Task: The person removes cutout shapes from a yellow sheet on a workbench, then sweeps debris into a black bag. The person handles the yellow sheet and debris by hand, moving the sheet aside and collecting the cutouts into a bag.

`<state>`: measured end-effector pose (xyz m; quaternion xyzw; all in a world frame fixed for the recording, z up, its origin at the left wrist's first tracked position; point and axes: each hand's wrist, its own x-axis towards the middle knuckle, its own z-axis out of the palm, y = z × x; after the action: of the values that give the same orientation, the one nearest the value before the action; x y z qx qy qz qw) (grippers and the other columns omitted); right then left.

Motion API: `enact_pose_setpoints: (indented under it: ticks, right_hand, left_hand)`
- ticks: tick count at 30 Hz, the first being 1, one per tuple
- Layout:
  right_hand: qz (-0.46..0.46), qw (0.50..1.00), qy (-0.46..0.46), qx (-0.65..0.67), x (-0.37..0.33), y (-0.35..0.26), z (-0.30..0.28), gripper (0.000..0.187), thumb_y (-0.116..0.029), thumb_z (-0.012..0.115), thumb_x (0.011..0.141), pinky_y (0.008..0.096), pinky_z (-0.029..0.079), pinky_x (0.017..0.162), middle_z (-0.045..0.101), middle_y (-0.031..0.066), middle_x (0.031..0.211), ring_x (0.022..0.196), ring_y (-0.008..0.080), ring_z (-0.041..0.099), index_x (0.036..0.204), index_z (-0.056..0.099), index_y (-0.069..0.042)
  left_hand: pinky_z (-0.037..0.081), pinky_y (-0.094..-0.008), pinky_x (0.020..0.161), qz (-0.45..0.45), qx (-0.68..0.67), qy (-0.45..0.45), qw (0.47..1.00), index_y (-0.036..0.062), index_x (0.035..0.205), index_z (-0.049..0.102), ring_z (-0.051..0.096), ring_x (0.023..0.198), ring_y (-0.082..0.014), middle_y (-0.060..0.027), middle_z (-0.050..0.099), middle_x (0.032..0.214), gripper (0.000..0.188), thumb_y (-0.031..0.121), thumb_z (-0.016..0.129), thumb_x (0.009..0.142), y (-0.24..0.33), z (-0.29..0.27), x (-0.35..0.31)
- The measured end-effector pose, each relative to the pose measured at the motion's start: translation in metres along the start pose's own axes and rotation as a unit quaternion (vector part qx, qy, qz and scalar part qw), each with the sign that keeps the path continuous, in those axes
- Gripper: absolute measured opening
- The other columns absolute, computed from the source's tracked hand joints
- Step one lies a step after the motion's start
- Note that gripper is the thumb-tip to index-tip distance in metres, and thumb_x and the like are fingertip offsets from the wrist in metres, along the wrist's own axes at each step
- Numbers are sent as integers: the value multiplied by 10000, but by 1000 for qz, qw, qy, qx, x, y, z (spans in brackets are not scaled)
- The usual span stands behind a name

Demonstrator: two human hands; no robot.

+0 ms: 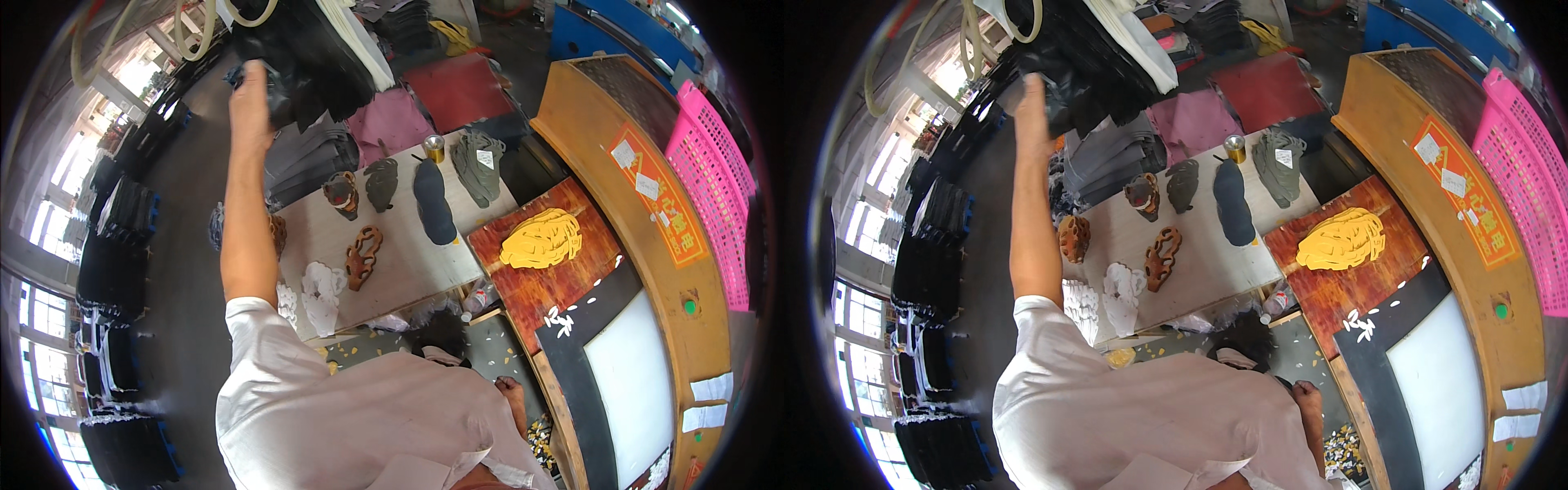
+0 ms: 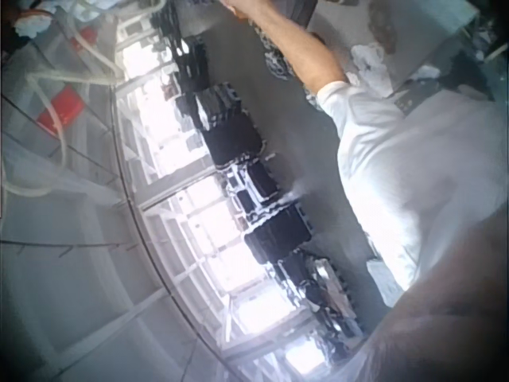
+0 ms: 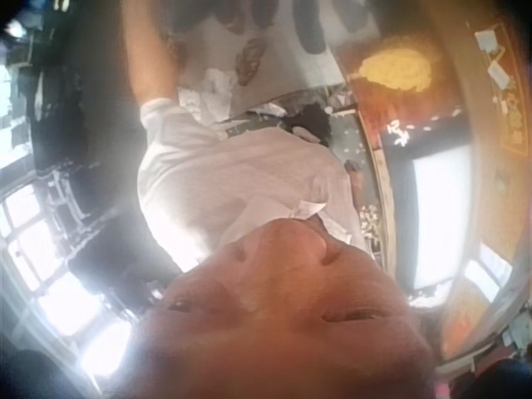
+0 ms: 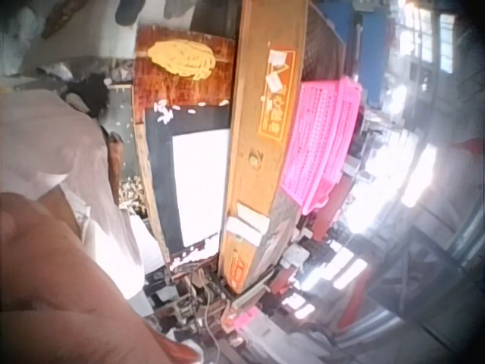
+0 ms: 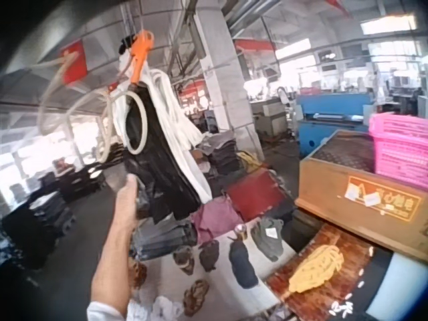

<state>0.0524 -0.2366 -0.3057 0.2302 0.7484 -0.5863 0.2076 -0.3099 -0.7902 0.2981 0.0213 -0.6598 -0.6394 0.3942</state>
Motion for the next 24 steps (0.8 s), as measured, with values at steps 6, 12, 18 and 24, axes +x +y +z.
enact_pose_setpoints:
  ticks: [6, 12, 18, 24]
  right_hand:
    - [-69, 985, -43, -155, 0, -60, 0, 313, -262, 743, 918, 354, 584, 789, 780, 139, 875, 832, 225, 748, 1138, 783, -44]
    - [-139, 951, -117, -252, -34, -171, -2, 355, -312, 716, 938, 411, 586, 886, 770, 209, 1045, 1005, 344, 760, 1186, 767, -63]
    - [-300, 851, -354, 248, -68, -392, 45, 1033, -431, 794, 936, 467, 332, 1242, 417, 208, 1636, 1522, 322, 407, 1676, 210, -9]
    - [-224, 941, -227, -110, -79, -452, 117, 424, -259, 757, 979, 344, 535, 889, 739, 83, 958, 920, 108, 607, 1237, 697, 72]
  left_hand:
    - [526, -241, 759, 167, 204, 36, 964, -7, 1079, 755, 599, 768, -67, 14, 696, 870, 214, 193, 689, 1041, 34, -54, -9]
    - [462, -257, 641, 223, 352, -68, 906, 0, 884, 739, 563, 696, -71, 6, 659, 758, 124, 91, 675, 938, 82, -75, -63]
    - [497, -462, 610, 129, 210, -692, 679, 28, 656, 581, 636, 623, -334, -135, 594, 632, 223, 157, 679, 809, 19, 23, -267]
    - [473, -475, 582, -88, 52, -810, 578, -7, 635, 596, 598, 539, -310, -185, 592, 599, 286, 191, 625, 840, -44, 38, -394]
